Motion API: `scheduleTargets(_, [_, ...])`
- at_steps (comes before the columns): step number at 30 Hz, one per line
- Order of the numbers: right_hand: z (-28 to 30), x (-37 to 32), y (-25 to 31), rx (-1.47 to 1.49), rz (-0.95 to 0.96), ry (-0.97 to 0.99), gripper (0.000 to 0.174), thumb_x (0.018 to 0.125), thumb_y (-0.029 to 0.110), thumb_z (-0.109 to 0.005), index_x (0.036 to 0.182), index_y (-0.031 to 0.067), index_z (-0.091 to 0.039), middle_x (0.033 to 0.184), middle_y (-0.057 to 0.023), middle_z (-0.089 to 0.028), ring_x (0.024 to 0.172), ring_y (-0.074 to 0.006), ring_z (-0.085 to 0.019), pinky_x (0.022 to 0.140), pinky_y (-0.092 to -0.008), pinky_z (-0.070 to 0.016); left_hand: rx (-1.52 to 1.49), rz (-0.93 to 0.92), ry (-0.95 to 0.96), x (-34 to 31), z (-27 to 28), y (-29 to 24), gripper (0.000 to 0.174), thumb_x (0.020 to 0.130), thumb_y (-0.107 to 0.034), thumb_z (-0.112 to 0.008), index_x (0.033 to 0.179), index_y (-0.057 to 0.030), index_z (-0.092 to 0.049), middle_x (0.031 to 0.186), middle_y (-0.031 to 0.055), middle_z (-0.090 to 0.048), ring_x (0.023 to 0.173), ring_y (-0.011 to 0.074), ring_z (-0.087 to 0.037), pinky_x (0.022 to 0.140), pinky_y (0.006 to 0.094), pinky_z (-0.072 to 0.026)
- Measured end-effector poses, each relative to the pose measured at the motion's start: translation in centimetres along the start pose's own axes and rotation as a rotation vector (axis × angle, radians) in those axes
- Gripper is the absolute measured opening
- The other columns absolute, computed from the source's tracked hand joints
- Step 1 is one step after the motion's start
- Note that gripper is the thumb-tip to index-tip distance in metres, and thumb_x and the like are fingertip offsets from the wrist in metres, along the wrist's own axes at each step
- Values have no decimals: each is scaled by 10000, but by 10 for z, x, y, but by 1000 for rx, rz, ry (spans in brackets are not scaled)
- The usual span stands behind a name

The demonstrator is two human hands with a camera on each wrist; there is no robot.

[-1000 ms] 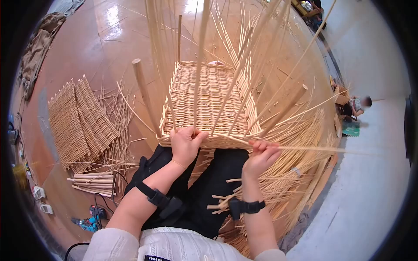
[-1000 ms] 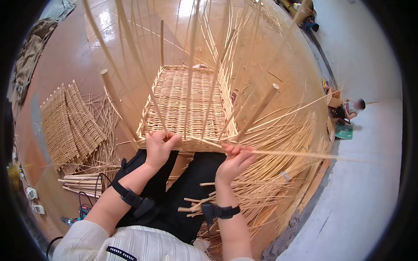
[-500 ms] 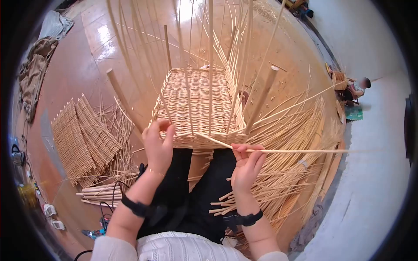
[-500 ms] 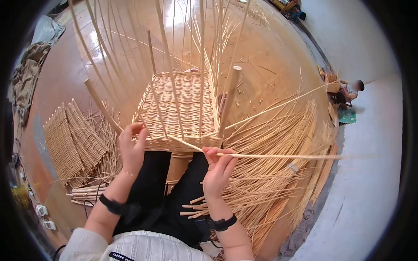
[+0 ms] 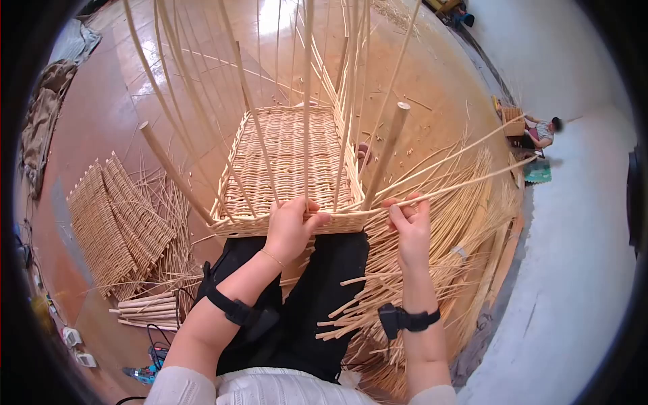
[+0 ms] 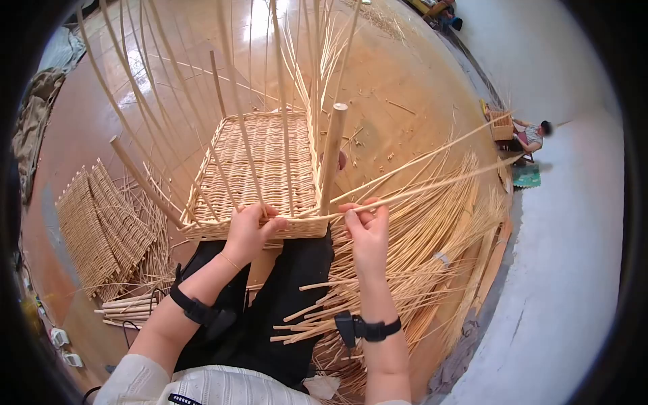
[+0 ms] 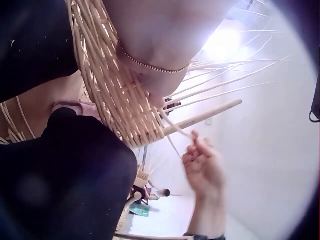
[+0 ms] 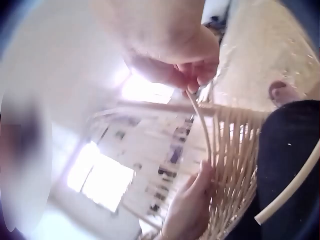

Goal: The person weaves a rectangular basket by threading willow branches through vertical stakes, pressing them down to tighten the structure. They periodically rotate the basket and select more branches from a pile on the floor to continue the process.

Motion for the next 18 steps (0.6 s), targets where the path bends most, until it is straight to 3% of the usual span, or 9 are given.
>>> scheduleTargets(2, [-36,-12,44,-373,234,94,307,952,15,-533,1230,49,-407,1067,-163,-656,850,-230,-622,765,-321,-490,-14,-44,-68,-3,-5,0,281,889,-327,-683,867,-47,-679,767,63,-708,724,229,-585,870,355,-390])
scheduleTargets(4, [-72,-10,70,-905,661,186,454,916,2,-563,1335,51,-393,1173,-192,-616,957,-313,-623,847,-389,-491,-27,-104,-136,-3,-13,3,279,898,-333,-670,851,-58,-678,739,60,-698,707,236,-573,830,365,-396])
scheduleTargets(6, [-121,4,91,-1117,1055,106,593,892,2,-573,1436,78,-350,1211,-205,-581,1036,-366,-594,912,-416,-472,101,-119,-318,-5,-21,6,273,912,-334,-644,811,-82,-677,660,66,-650,695,240,-563,810,374,-392])
scheduleTargets(7, [-132,15,91,-1117,1064,104,593,892,2,-573,1436,78,-350,1211,-205,-581,1036,-366,-594,912,-416,-472,99,-124,-326,-3,-22,6,273,912,-334,-644,811,-82,-677,660,66,-650,695,240,-563,810,374,-392])
scheduleTargets(10, [-139,28,93,-554,872,199,559,966,57,-523,1479,79,-303,1155,-176,-610,1000,-317,-619,945,-397,-461,55,-23,-326,4,-16,7,337,924,-366,-600,755,-83,-667,665,86,-623,673,306,-577,814,415,-379])
scheduleTargets(12, [-108,1,92,-57,589,198,389,1044,145,-425,1417,60,-357,1009,-118,-625,916,-240,-627,948,-372,-462,-88,20,-218,-1,-9,8,326,885,-349,-654,712,-73,-671,640,76,-620,666,288,-564,816,404,-380])
scheduleTargets(14, [-60,9,25,-185,583,-120,326,1071,309,-354,1348,138,-360,861,-68,-582,771,-199,-620,854,-383,-543,-131,58,-220,-3,-10,5,319,859,-346,-685,700,-70,-674,631,69,-622,667,272,-559,823,396,-378])
scheduleTargets(16, [-42,-1,-14,295,563,-239,227,1072,326,-339,1187,136,-386,760,-42,-493,721,-178,-576,796,-405,-567,-164,115,-229,1,-11,2,288,795,-336,-753,701,-70,-692,625,51,-636,678,230,-545,838,369,-377])
scheduleTargets(18, [-33,-7,-37,411,499,-308,227,1076,325,-309,1181,126,-338,776,-55,-509,719,-169,-562,795,-418,-570,-194,147,-218,0,-17,6,296,790,-347,-759,700,-75,-686,629,41,-643,681,219,-550,861,370,-360])
Point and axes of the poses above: each hand's wrist, its own x-axis towards the middle knuckle, its own z-axis out of the back of the hand, y = z × x, the point moved 2 cm from there along x, towards the middle knuckle
